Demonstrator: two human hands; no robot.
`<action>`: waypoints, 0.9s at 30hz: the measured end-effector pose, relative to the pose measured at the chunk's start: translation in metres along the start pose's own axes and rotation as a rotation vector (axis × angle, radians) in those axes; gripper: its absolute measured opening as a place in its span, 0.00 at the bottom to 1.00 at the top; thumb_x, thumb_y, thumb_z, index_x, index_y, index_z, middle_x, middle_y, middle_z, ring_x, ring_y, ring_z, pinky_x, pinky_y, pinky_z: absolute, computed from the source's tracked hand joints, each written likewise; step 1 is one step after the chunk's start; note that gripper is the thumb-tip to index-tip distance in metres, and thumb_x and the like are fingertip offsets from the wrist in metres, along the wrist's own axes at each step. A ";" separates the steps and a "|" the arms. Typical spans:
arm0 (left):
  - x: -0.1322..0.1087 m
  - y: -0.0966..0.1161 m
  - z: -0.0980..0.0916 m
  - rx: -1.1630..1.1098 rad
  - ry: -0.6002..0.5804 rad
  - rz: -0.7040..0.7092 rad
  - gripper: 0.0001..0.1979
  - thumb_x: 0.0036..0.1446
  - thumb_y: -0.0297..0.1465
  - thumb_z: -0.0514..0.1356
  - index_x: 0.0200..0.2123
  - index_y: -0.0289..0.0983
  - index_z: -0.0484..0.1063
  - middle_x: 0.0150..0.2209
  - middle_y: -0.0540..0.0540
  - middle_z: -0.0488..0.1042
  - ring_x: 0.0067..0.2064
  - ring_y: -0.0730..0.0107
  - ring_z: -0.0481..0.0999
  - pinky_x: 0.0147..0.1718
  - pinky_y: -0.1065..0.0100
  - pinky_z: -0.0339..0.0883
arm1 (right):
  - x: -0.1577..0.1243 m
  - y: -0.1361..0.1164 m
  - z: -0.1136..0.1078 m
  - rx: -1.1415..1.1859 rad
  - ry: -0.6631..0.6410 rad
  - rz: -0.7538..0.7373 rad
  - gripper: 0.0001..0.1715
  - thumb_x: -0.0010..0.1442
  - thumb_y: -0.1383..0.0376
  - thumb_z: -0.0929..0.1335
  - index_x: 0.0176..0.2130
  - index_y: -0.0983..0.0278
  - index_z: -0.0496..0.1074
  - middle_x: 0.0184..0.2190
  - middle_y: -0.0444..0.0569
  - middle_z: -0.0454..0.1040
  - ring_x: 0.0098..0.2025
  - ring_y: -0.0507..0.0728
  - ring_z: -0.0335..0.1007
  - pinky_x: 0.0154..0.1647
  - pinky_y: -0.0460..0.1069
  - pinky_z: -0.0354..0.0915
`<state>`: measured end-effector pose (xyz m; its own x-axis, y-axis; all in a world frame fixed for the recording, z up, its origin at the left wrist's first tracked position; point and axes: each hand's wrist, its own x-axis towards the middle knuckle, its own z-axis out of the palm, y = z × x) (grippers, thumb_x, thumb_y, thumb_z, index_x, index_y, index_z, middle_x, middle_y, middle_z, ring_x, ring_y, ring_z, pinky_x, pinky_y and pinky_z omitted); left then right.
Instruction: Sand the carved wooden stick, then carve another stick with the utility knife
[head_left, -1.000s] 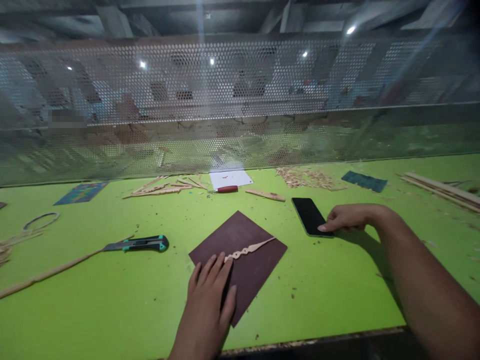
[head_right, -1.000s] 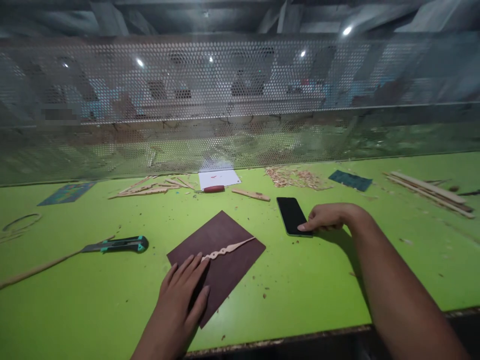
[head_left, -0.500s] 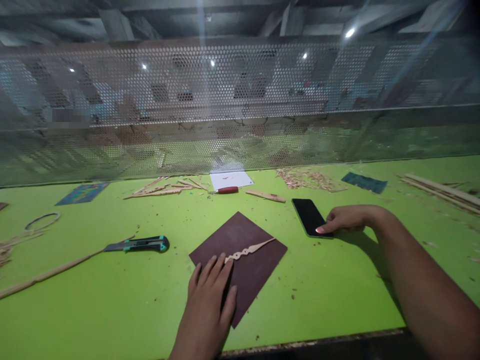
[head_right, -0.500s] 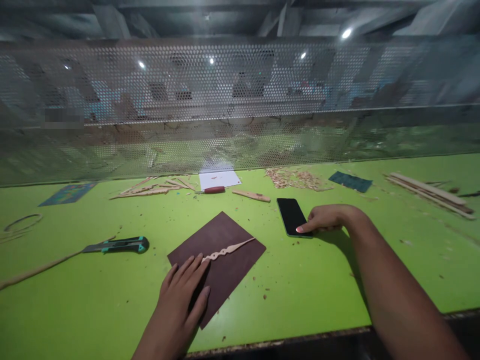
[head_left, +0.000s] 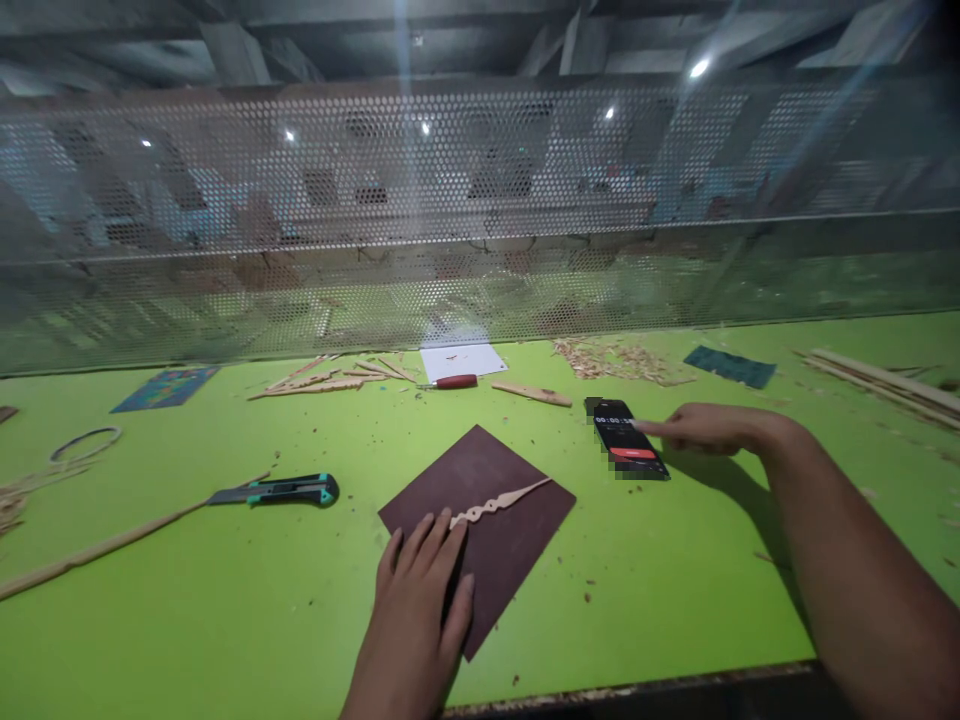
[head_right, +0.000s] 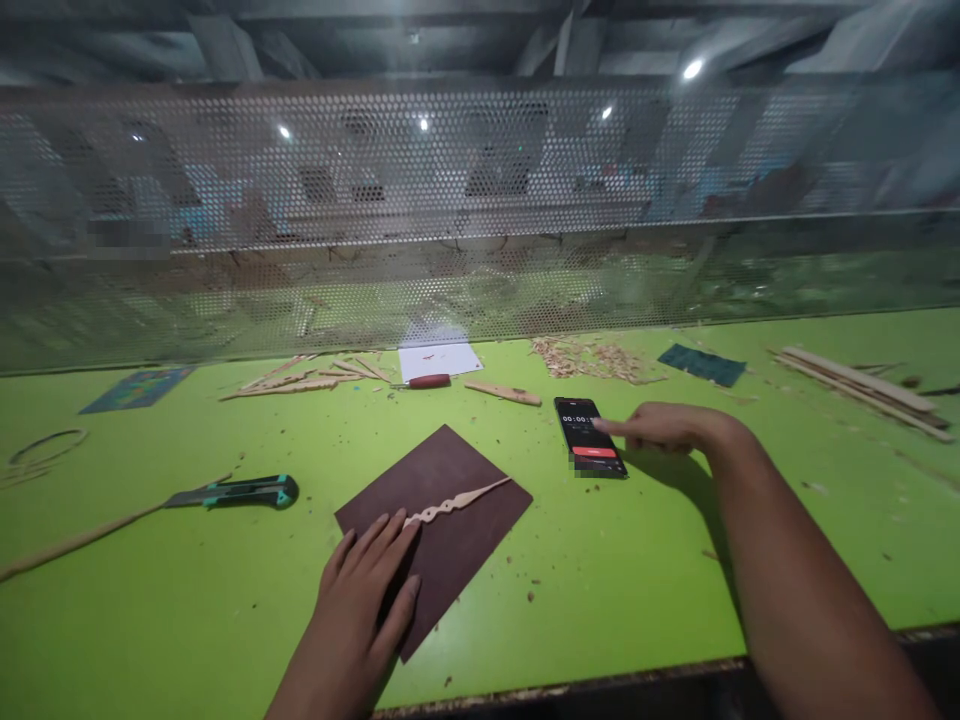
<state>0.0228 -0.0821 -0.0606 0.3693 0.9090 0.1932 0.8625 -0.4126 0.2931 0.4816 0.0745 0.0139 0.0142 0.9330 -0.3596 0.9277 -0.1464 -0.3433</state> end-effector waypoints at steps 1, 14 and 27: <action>0.000 0.000 0.000 0.002 -0.001 0.001 0.26 0.72 0.34 0.51 0.71 0.46 0.61 0.71 0.46 0.64 0.71 0.52 0.63 0.69 0.39 0.55 | 0.000 -0.003 -0.003 0.006 0.069 0.022 0.47 0.54 0.24 0.61 0.19 0.62 0.68 0.17 0.48 0.61 0.17 0.53 0.54 0.20 0.52 0.55; -0.001 0.000 0.001 0.021 -0.011 -0.005 0.25 0.72 0.33 0.51 0.70 0.46 0.61 0.72 0.47 0.63 0.71 0.54 0.63 0.69 0.39 0.56 | -0.024 -0.157 0.107 0.074 0.091 -0.791 0.14 0.70 0.55 0.69 0.50 0.59 0.78 0.50 0.53 0.76 0.46 0.60 0.75 0.48 0.53 0.69; -0.003 0.000 0.004 -0.108 0.081 -0.023 0.34 0.69 0.36 0.58 0.73 0.42 0.49 0.70 0.37 0.65 0.70 0.52 0.64 0.68 0.43 0.56 | -0.022 -0.162 0.125 0.070 0.058 -0.972 0.16 0.75 0.59 0.63 0.48 0.61 0.78 0.45 0.53 0.75 0.43 0.58 0.74 0.44 0.51 0.67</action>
<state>0.0230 -0.0843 -0.0648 0.3170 0.9125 0.2587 0.8263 -0.3996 0.3969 0.2845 0.0364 -0.0313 -0.7254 0.6717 0.1504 0.5205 0.6783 -0.5186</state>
